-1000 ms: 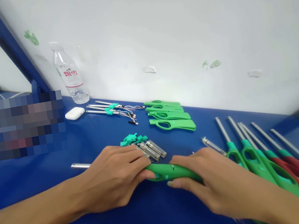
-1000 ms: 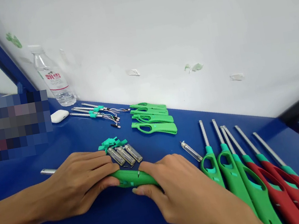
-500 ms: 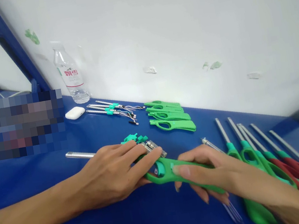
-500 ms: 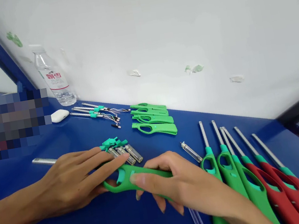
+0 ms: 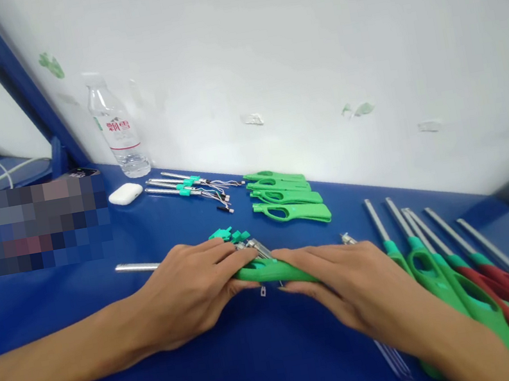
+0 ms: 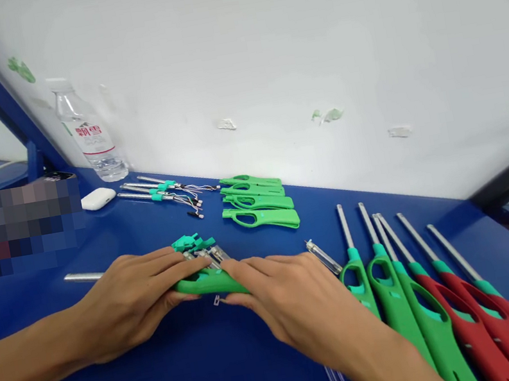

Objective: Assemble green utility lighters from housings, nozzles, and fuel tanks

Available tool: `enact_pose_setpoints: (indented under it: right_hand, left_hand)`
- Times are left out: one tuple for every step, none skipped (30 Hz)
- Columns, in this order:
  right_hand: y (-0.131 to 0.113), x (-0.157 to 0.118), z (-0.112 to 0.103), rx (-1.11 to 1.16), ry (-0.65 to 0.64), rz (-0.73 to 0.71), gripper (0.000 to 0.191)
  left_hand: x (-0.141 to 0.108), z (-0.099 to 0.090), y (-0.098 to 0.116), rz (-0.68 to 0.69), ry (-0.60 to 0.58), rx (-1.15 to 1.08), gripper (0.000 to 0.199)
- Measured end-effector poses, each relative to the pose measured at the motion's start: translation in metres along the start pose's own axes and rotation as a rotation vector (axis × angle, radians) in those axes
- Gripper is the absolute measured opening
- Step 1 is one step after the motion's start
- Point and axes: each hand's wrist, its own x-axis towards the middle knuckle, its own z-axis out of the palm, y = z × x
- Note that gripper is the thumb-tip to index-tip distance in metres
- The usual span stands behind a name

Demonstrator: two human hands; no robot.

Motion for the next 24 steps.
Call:
enact_pose_setpoints:
  right_hand:
    - [-0.001, 0.001, -0.001, 0.01, -0.005, 0.0, 0.036]
    - [-0.002, 0.002, -0.002, 0.016, -0.012, 0.003, 0.035]
    - [-0.003, 0.002, -0.002, 0.02, -0.015, 0.005, 0.035]
    - [-0.003, 0.003, -0.003, 0.024, -0.019, 0.007, 0.035]
    - [-0.003, 0.003, -0.003, 0.028, -0.022, 0.011, 0.035]
    - [-0.003, 0.003, -0.004, 0.032, -0.027, 0.015, 0.034]
    - [-0.003, 0.003, -0.004, 0.036, -0.035, 0.022, 0.034]
    - [-0.003, 0.002, -0.004, 0.039, -0.047, 0.032, 0.033]
    - [-0.003, 0.002, -0.005, 0.043, -0.062, 0.042, 0.032]
    - [-0.002, 0.001, -0.005, 0.05, -0.079, 0.054, 0.031]
    - [-0.002, 0.001, -0.005, 0.056, -0.091, 0.062, 0.03]
    - [-0.001, 0.0, -0.006, 0.058, -0.099, 0.07, 0.03]
    - [-0.001, 0.0, -0.006, 0.055, -0.102, 0.077, 0.03]
    - [0.0, -0.001, -0.007, 0.046, -0.099, 0.086, 0.03]
    - [0.002, -0.001, -0.007, 0.033, -0.087, 0.094, 0.031]
    - [0.003, -0.001, -0.007, 0.024, -0.07, 0.102, 0.032]
    - [0.005, -0.001, -0.008, 0.019, -0.051, 0.11, 0.032]
    - [0.007, -0.002, -0.009, 0.02, -0.03, 0.119, 0.033]
    - [0.01, -0.002, -0.011, 0.026, -0.008, 0.131, 0.032]
    - [0.012, -0.002, -0.013, 0.033, 0.01, 0.146, 0.032]
    - [0.014, -0.003, -0.015, 0.04, 0.029, 0.163, 0.032]
    - [0.017, -0.003, -0.016, 0.045, 0.048, 0.18, 0.032]
    - [0.019, -0.003, -0.018, 0.048, 0.064, 0.195, 0.032]
    - [0.021, -0.004, -0.02, 0.05, 0.075, 0.209, 0.032]
  left_hand:
    - [0.0, 0.0, 0.0, -0.001, 0.0, -0.013, 0.036]
    - [0.0, 0.0, -0.001, -0.002, 0.0, -0.023, 0.035]
    - [0.0, 0.001, -0.001, -0.002, 0.0, -0.029, 0.035]
    - [-0.001, 0.001, -0.002, -0.001, 0.001, -0.032, 0.034]
    - [-0.001, 0.002, -0.002, 0.0, 0.003, -0.033, 0.034]
    - [-0.001, 0.002, -0.002, 0.002, 0.003, -0.032, 0.034]
    - [-0.002, 0.002, -0.002, 0.003, 0.004, -0.029, 0.035]
    - [-0.002, 0.003, -0.002, 0.001, 0.005, -0.025, 0.036]
    - [-0.002, 0.003, -0.002, -0.002, 0.005, -0.021, 0.036]
    - [-0.003, 0.003, -0.001, -0.007, 0.003, -0.018, 0.036]
    - [-0.003, 0.003, 0.0, -0.015, 0.002, -0.014, 0.037]
    - [-0.003, 0.003, 0.0, -0.024, 0.002, -0.008, 0.038]
    - [-0.003, 0.002, 0.001, -0.036, 0.003, -0.001, 0.039]
    - [-0.002, 0.002, 0.001, -0.049, 0.004, 0.008, 0.042]
    - [-0.002, 0.001, 0.001, -0.063, 0.009, 0.019, 0.045]
    - [-0.001, 0.0, 0.0, -0.079, 0.017, 0.03, 0.048]
    - [0.0, 0.0, -0.001, -0.096, 0.025, 0.042, 0.049]
    - [0.002, -0.001, -0.003, -0.112, 0.031, 0.054, 0.05]
    - [0.003, -0.001, -0.005, -0.129, 0.032, 0.067, 0.049]
    - [0.004, -0.002, -0.008, -0.146, 0.028, 0.082, 0.048]
    - [0.005, -0.002, -0.011, -0.162, 0.02, 0.096, 0.047]
    - [0.006, -0.002, -0.014, -0.175, 0.01, 0.11, 0.046]
    - [0.006, -0.001, -0.017, -0.185, 0.002, 0.121, 0.044]
    - [0.006, -0.001, -0.02, -0.191, -0.002, 0.128, 0.04]
